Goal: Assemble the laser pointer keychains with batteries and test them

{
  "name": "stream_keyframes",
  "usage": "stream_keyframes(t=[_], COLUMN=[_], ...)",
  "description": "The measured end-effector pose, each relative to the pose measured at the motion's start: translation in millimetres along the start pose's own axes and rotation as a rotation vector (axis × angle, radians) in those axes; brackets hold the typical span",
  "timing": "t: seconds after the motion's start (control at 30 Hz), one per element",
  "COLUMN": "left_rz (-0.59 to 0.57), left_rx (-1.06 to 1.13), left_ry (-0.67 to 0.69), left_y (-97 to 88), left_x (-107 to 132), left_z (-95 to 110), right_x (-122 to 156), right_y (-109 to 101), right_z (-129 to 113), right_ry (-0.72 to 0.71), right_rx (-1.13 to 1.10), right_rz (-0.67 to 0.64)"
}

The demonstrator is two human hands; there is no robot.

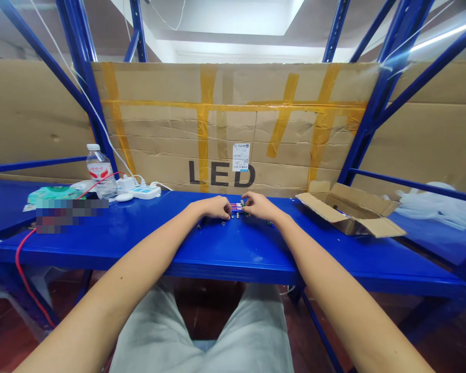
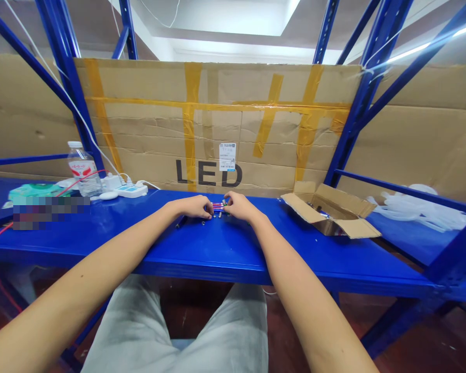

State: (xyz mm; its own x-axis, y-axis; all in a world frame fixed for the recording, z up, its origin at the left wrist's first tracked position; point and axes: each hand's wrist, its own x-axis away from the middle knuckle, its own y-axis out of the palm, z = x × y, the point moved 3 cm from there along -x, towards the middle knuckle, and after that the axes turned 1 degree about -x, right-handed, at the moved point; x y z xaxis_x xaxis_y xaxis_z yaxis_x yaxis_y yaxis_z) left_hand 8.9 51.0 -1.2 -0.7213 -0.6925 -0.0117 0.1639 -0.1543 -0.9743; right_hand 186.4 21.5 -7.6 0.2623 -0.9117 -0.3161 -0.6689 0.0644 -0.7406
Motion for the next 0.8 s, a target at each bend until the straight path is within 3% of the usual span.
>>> stream_keyframes(t=[0.2, 0.53, 0.67, 0.8], left_rz=[-0.016, -0.049, 0.025, 0.279], left_rx=[-0.02, 0.019, 0.037, 0.055], left_ry=[-0.018, -0.002, 0.083, 0.205], left_y=[1.0, 2.8, 1.8, -7.2], left_x=[-1, 2, 2, 3], left_z=[2, 9, 11, 21], right_x=[2, 9, 10, 7], right_y=[2, -1, -1, 0], right_z=[-2, -12, -12, -9], right_ry=[0.047, 0.044, 0.046, 0.068], right_rx=[-0.026, -0.047, -0.101, -0.172], right_rz=[-0.095, -0.134, -0.179, -0.194])
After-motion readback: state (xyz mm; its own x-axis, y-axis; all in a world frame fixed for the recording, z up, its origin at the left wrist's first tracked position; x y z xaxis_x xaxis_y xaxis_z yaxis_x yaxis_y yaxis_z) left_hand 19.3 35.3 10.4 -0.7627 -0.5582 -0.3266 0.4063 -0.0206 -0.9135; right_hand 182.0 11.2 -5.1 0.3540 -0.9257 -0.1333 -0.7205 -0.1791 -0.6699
